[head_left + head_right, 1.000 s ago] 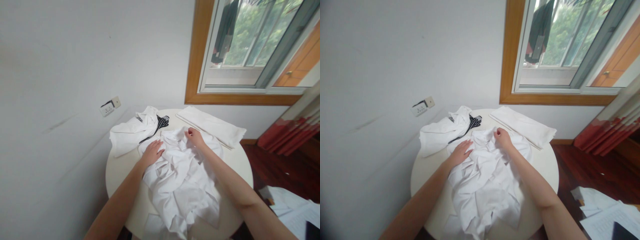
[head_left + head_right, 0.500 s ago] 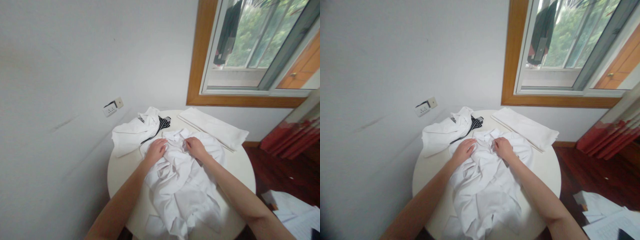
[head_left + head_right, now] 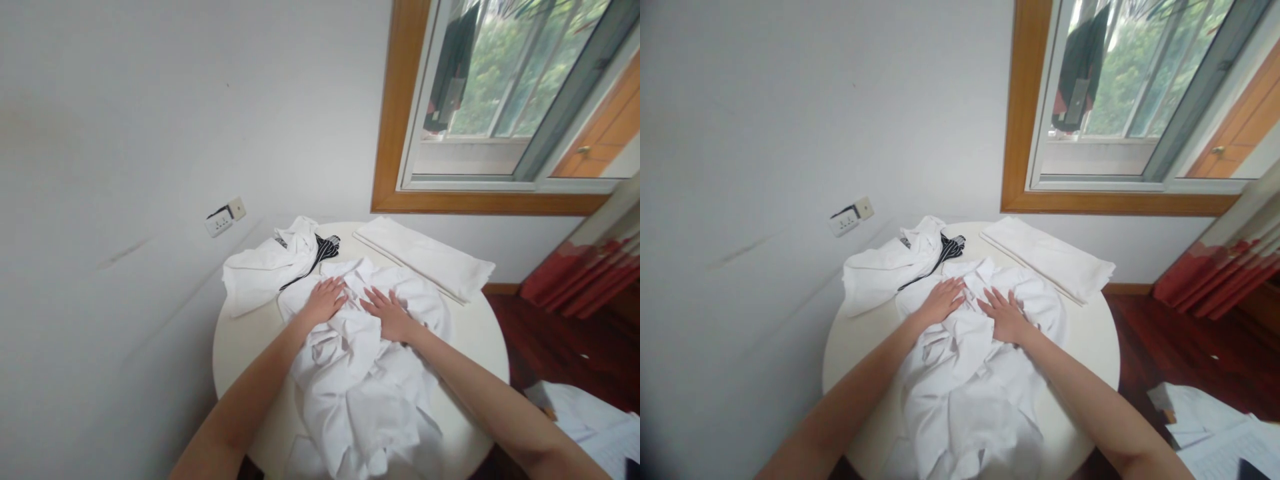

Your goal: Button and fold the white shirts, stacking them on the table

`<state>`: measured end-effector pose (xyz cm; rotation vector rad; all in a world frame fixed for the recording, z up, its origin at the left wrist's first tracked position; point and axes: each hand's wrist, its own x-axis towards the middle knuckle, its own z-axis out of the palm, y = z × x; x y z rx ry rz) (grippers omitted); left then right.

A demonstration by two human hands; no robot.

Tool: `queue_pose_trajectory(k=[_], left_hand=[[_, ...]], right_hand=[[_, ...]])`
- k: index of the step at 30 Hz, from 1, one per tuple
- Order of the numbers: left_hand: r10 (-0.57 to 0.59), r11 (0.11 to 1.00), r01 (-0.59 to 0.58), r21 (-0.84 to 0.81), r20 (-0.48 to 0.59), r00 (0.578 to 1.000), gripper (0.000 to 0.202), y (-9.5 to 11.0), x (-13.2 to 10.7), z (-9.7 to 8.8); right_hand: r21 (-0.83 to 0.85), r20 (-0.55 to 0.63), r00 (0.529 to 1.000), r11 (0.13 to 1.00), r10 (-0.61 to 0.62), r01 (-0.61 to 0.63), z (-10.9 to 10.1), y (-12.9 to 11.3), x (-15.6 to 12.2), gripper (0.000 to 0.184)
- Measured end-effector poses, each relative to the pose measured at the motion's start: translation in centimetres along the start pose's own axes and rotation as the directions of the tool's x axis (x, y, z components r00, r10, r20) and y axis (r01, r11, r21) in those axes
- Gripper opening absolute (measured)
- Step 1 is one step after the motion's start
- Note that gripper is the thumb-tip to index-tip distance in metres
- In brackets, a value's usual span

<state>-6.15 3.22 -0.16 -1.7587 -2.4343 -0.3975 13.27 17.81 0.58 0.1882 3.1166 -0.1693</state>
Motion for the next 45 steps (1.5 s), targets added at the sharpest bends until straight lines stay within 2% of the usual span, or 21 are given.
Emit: queue_pose_trajectory(k=[4, 7, 11, 13, 15, 17, 20, 23, 27, 30, 32, 35, 39, 41, 45], left_hand=[[0.110, 0.994, -0.110, 0.008, -0.008, 0.994, 0.049, 0.7, -2.6, -0.3], [0.186, 0.982, -0.186, -0.021, -0.027, 0.982, 0.051, 1.5, -4.2, -1.1], [0.181, 0.980, -0.186, -0.070, -0.064, 0.981, 0.041, 2.2, -4.0, -2.3], [0.150, 0.985, -0.156, -0.078, -0.071, 0.986, 0.036, 2.2, -2.9, -2.7], [0.113, 0.991, -0.117, -0.068, -0.068, 0.991, 0.036, 2.1, -1.7, -2.8], [0.053, 0.997, -0.056, -0.045, -0.063, 0.997, 0.040, 2.0, -0.7, -2.5], [-0.046, 0.999, 0.046, -0.009, -0.052, 0.998, 0.045, 1.9, 0.1, -1.5], [-0.081, 0.996, 0.082, 0.025, -0.043, 0.996, 0.045, 1.8, 0.1, -0.5], [-0.041, 0.999, 0.044, 0.030, -0.098, 0.994, 0.047, 1.5, -0.3, -0.6], [0.006, 1.000, -0.007, -0.003, -0.151, 0.988, 0.041, 1.3, -0.8, -1.4], [0.039, 0.998, -0.044, -0.036, -0.137, 0.990, 0.037, 1.2, -1.2, -1.6], [0.077, 0.995, -0.082, -0.057, -0.085, 0.993, 0.037, 0.9, -1.6, -0.8], [0.060, 0.998, -0.062, -0.033, -0.065, 0.996, 0.044, 0.6, -1.8, 0.7], [0.061, 0.997, -0.063, -0.035, -0.046, 0.997, 0.046, 0.4, -1.8, 0.7], [0.113, 0.992, -0.115, -0.060, -0.033, 0.993, 0.045, 0.2, -2.2, -0.4]], right_hand=[[0.017, -0.002, 0.999, 0.999, -0.047, 0.048, -0.2, -0.7, -3.3, 0.067], [0.053, -0.031, 0.999, 0.998, -0.034, 0.036, -1.2, -0.9, -4.3, 0.057], [0.100, -0.180, 0.976, 0.989, 0.124, -0.108, -3.2, -1.0, -2.2, 0.042], [0.102, -0.195, 0.974, 0.990, 0.115, -0.096, -3.5, -0.9, -0.4, 0.040], [0.100, -0.178, 0.980, 0.992, 0.091, -0.074, -2.9, -0.8, 1.1, 0.039], [0.083, -0.185, 0.976, 0.991, 0.116, -0.102, -1.8, -0.5, 2.0, 0.038], [0.027, -0.219, 0.964, 0.988, 0.151, -0.149, -0.1, -0.1, 2.3, 0.047], [-0.013, -0.265, 0.956, 0.991, 0.128, -0.136, 0.4, 0.0, 2.0, 0.050], [0.012, -0.324, 0.936, 0.990, 0.138, -0.142, -0.3, -0.3, 1.6, 0.041], [0.050, -0.273, 0.954, 0.992, 0.128, -0.119, -0.5, -0.5, 1.5, 0.038], [0.039, -0.249, 0.961, 0.993, 0.120, -0.114, -0.1, -0.5, 1.5, 0.041], [0.009, -0.210, 0.969, 0.992, 0.128, -0.129, 0.5, -0.2, 1.8, 0.049], [0.039, -0.154, 0.979, 0.991, 0.131, -0.127, 0.7, 0.6, 2.6, 0.054], [0.081, -0.174, 0.977, 0.991, 0.119, -0.106, 0.6, 1.0, 2.7, 0.053], [0.194, -0.315, 0.945, 0.981, 0.088, -0.027, 0.1, 1.2, 2.3, 0.038]])
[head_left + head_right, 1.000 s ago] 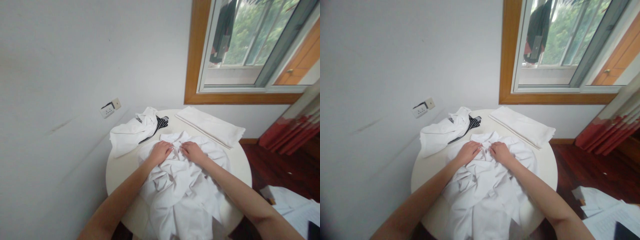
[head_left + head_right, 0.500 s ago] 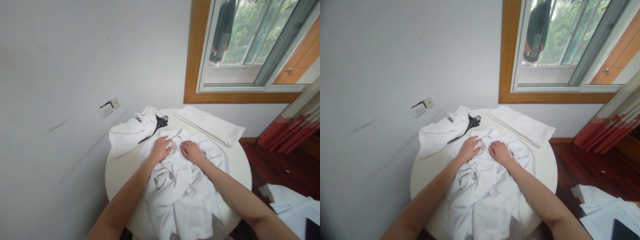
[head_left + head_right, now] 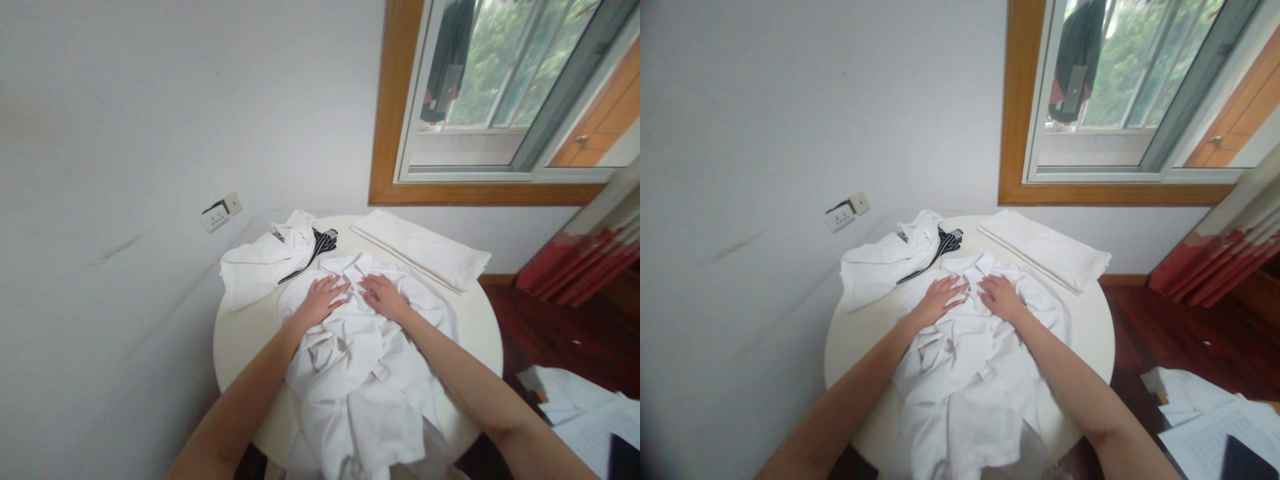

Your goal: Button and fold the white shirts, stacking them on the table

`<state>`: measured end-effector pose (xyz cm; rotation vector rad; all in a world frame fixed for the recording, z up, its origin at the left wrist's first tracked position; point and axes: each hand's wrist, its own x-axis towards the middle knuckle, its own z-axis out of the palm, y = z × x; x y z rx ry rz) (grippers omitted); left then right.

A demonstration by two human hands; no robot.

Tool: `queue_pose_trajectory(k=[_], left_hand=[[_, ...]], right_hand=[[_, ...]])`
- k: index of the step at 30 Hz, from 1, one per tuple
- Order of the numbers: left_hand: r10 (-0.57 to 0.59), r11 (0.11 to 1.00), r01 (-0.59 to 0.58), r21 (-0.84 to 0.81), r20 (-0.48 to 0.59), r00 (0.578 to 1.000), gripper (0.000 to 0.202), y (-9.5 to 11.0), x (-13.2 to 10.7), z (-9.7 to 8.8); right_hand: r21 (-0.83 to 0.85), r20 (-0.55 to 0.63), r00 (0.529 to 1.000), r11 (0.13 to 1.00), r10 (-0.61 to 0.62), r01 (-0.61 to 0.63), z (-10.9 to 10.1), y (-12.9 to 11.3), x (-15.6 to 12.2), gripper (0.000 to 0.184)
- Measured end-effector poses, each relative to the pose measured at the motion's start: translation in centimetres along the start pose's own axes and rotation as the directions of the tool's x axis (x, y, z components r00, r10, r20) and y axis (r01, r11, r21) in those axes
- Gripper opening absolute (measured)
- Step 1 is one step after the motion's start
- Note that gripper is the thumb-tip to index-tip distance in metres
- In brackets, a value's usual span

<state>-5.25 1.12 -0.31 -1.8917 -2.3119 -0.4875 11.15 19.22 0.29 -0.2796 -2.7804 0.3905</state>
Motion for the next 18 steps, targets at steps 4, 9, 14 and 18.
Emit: queue_pose_trajectory(k=[4, 9, 14, 18], left_hand=[[0.063, 0.997, -0.064, -0.033, -0.031, 0.998, 0.042, -0.2, -0.4, -0.7], [0.084, 0.995, -0.085, -0.052, -0.031, 0.996, 0.041, -0.7, -0.3, 0.0], [0.065, 0.998, -0.065, -0.015, 0.006, 0.998, 0.037, -0.7, -0.3, 0.4], [0.050, 0.999, -0.050, -0.006, 0.002, 0.999, 0.033, -0.5, -0.4, 0.2]], right_hand=[[0.067, -0.072, 0.997, 0.998, -0.014, 0.019, -0.8, -1.4, 0.0, 0.029], [0.025, -0.023, 0.991, 0.991, 0.129, -0.128, -0.4, -3.6, 0.9, 0.024], [-0.017, 0.003, 0.980, 0.980, 0.201, -0.201, 0.4, -3.9, 1.0, 0.025], [-0.021, -0.013, 0.983, 0.983, 0.180, -0.181, 0.4, -3.8, 0.7, 0.028]])
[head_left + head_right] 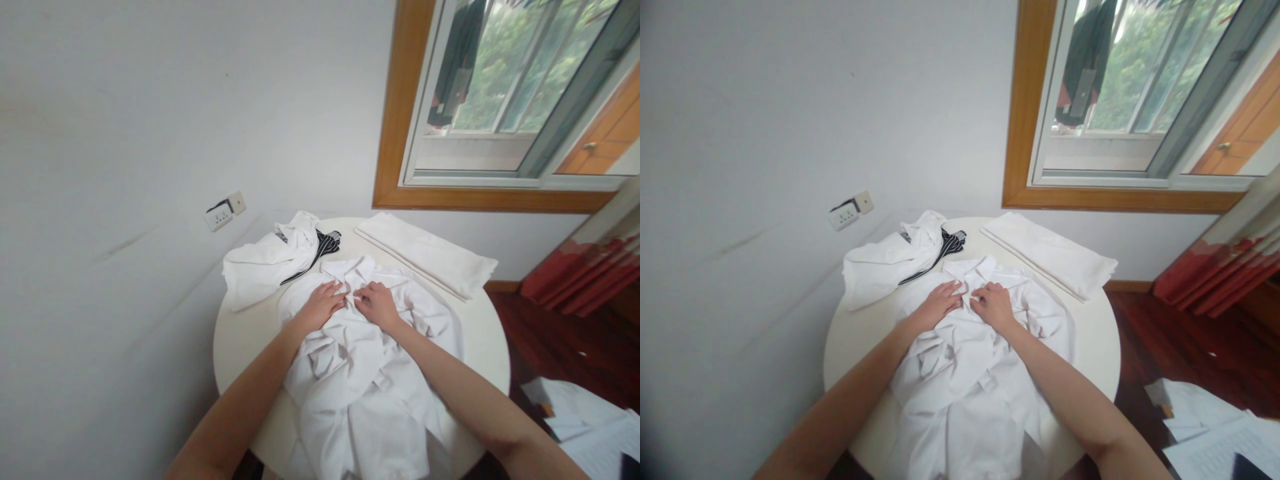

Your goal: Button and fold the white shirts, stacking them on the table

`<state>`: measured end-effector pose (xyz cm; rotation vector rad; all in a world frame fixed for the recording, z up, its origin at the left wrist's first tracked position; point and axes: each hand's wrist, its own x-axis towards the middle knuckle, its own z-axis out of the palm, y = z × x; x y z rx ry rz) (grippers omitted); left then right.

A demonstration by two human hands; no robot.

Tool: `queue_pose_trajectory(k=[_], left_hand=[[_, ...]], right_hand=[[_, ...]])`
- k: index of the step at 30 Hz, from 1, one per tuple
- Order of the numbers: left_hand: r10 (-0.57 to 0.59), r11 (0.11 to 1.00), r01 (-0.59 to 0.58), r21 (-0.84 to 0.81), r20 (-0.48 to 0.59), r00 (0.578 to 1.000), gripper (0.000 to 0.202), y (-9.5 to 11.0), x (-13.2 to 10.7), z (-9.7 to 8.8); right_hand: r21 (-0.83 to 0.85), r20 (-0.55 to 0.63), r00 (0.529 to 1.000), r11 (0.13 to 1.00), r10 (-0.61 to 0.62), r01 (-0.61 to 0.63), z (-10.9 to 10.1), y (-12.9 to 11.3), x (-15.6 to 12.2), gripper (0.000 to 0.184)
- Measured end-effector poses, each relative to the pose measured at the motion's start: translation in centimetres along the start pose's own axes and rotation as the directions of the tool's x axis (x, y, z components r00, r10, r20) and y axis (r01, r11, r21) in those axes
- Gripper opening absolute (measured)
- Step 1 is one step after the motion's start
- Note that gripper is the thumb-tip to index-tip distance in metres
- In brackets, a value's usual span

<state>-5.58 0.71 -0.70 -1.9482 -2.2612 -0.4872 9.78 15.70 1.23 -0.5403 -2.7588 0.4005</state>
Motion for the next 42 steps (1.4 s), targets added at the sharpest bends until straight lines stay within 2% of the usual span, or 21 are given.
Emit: queue_pose_trajectory(k=[4, 9, 15, 20, 23, 26, 28, 32, 34, 35, 37, 39, 40, 42], left_hand=[[-0.019, 0.999, 0.016, -0.048, -0.046, 0.999, 0.030, 0.4, 0.5, -0.3], [-0.152, 0.977, 0.123, -0.176, -0.162, 0.975, 0.034, 1.5, 1.6, -0.7], [-0.199, 0.966, 0.156, -0.206, -0.211, 0.957, 0.014, 1.4, 1.8, -0.2], [-0.259, 0.933, 0.182, -0.309, -0.231, 0.938, 0.015, 0.9, 1.5, 0.1], [-0.377, 0.880, 0.255, -0.400, -0.264, 0.888, 0.017, 0.7, 1.2, -0.3], [-0.530, 0.815, 0.365, -0.450, -0.323, 0.784, 0.020, 0.5, 0.9, -0.9], [-0.571, 0.799, 0.392, -0.456, -0.373, 0.731, 0.022, 0.5, 0.8, -1.3], [-0.561, 0.811, 0.358, -0.462, -0.441, 0.701, 0.023, 0.9, 0.6, -2.0], [-0.546, 0.819, 0.342, -0.460, -0.441, 0.713, 0.023, 1.2, 0.5, -1.9], [-0.525, 0.829, 0.329, -0.451, -0.429, 0.735, 0.023, 1.3, 0.5, -1.8], [-0.427, 0.874, 0.268, -0.405, -0.379, 0.821, 0.022, 1.4, 0.6, -1.4], [-0.262, 0.931, 0.156, -0.331, -0.303, 0.916, 0.020, 1.3, 0.8, -0.8], [-0.177, 0.952, 0.097, -0.292, -0.262, 0.949, 0.020, 1.3, 0.9, -0.5], [-0.061, 0.974, 0.018, -0.225, -0.186, 0.981, 0.021, 1.0, 1.1, 0.0]], right_hand=[[-0.001, -0.036, 0.997, 0.998, -0.062, 0.062, 0.0, 0.0, -0.4, 0.034], [0.005, 0.018, 0.987, 0.987, -0.162, 0.162, 0.1, 0.0, -0.5, 0.040], [-0.005, 0.005, 0.987, 0.987, -0.163, 0.163, 0.6, 0.3, -0.6, 0.038], [0.000, 0.000, 0.988, 0.988, -0.154, 0.154, 0.8, 0.7, -0.7, 0.037], [0.029, -0.008, 0.988, 0.987, -0.156, 0.157, 0.7, 1.1, -0.8, 0.033], [0.058, -0.009, 0.986, 0.984, -0.169, 0.169, 0.5, 1.4, -0.8, 0.033], [0.065, -0.018, 0.984, 0.981, -0.179, 0.180, 0.4, 1.5, -0.8, 0.033], [0.082, -0.027, 0.985, 0.981, -0.173, 0.175, 0.5, 1.7, -0.7, 0.029], [0.100, -0.020, 0.985, 0.979, -0.174, 0.175, 0.5, 1.7, -0.7, 0.028], [0.107, -0.017, 0.984, 0.978, -0.179, 0.180, 0.5, 1.7, -0.6, 0.028], [0.116, -0.020, 0.982, 0.975, -0.190, 0.191, 0.5, 1.7, -0.7, 0.027], [0.117, -0.029, 0.980, 0.973, -0.195, 0.197, 0.4, 1.7, -0.7, 0.028], [0.116, -0.031, 0.980, 0.974, -0.194, 0.197, 0.4, 1.7, -0.7, 0.028], [0.117, -0.025, 0.981, 0.974, -0.193, 0.195, 0.4, 1.7, -0.8, 0.029]])
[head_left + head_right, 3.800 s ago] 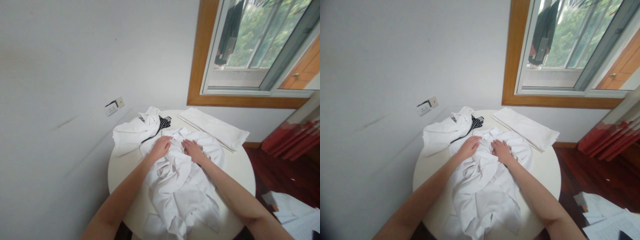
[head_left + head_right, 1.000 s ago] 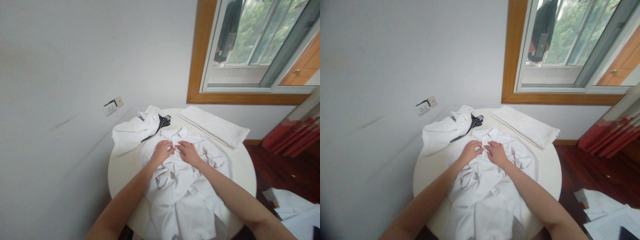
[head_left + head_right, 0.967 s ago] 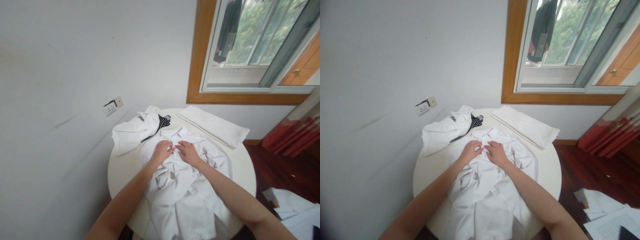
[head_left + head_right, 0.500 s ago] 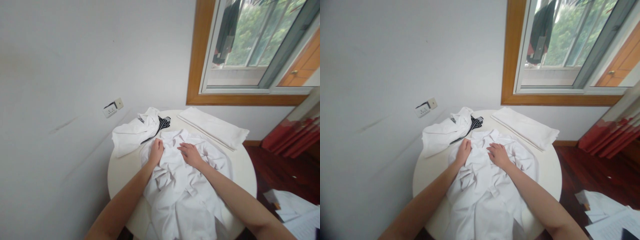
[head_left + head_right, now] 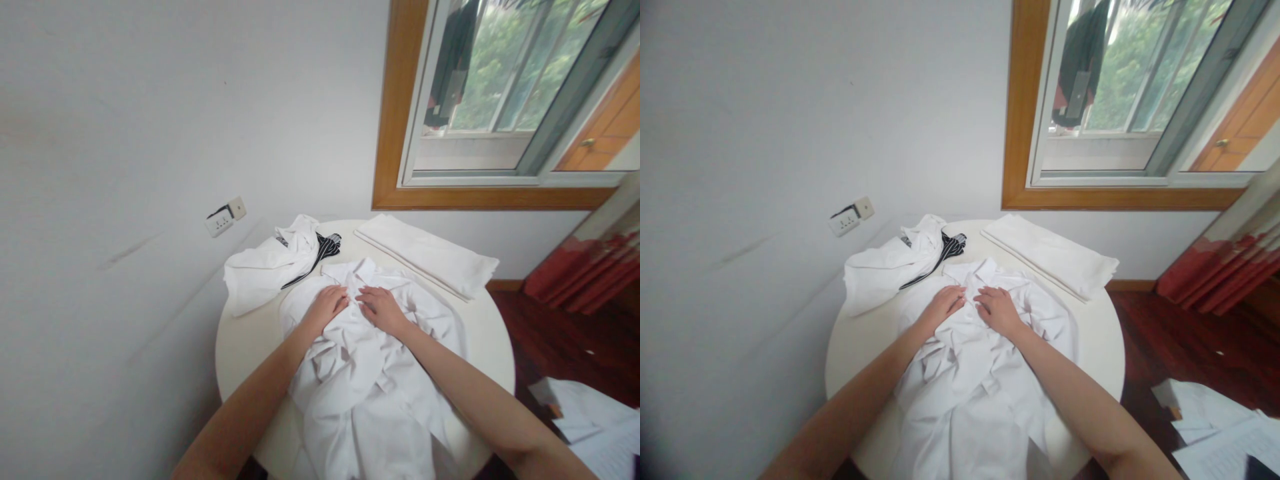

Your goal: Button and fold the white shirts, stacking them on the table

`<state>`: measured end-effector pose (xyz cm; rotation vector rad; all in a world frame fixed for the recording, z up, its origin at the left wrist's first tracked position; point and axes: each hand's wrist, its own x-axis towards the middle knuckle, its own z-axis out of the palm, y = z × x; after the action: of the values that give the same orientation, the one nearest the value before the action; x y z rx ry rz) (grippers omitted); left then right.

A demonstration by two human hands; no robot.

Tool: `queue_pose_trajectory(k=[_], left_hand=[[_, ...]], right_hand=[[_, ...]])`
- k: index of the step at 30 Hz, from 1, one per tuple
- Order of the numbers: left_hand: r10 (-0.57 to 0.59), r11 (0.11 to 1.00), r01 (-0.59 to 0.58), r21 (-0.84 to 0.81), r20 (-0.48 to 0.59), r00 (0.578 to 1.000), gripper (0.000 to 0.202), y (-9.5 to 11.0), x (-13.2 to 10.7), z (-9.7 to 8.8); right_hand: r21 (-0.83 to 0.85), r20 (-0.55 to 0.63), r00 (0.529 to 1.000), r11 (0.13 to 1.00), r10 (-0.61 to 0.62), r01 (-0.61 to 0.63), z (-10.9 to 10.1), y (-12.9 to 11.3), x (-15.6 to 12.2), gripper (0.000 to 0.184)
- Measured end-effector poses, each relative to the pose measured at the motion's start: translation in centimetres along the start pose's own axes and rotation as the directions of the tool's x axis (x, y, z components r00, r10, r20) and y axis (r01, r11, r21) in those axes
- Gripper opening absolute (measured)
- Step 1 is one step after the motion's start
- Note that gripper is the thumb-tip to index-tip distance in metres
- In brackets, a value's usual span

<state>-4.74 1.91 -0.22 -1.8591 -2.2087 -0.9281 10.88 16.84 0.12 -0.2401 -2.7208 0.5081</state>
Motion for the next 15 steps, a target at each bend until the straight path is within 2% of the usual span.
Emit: queue_pose_trajectory(k=[3, 7, 11, 15], left_hand=[[0.036, 0.997, -0.041, 0.063, 0.090, 0.995, 0.025, -0.34, -0.09, 0.32], [0.021, 0.982, -0.050, 0.184, 0.155, 0.988, 0.038, -0.29, -0.59, 0.43], [-0.068, 0.934, 0.011, 0.356, 0.148, 0.987, 0.045, -0.13, -0.96, 0.87], [-0.122, 0.918, 0.067, 0.391, 0.116, 0.986, 0.049, -0.57, -0.98, 0.75]], right_hand=[[0.005, 0.020, 1.000, 1.000, -0.001, 0.001, 0.00, 0.03, 0.03, 0.031], [-0.034, 0.044, 0.999, 0.999, 0.022, -0.021, 0.04, -0.08, -0.06, 0.035], [-0.130, 0.057, 0.993, 0.987, 0.106, -0.098, 0.04, -0.38, -0.35, 0.042], [-0.173, 0.081, 0.985, 0.976, 0.152, -0.136, -0.14, -0.59, -0.49, 0.044]])
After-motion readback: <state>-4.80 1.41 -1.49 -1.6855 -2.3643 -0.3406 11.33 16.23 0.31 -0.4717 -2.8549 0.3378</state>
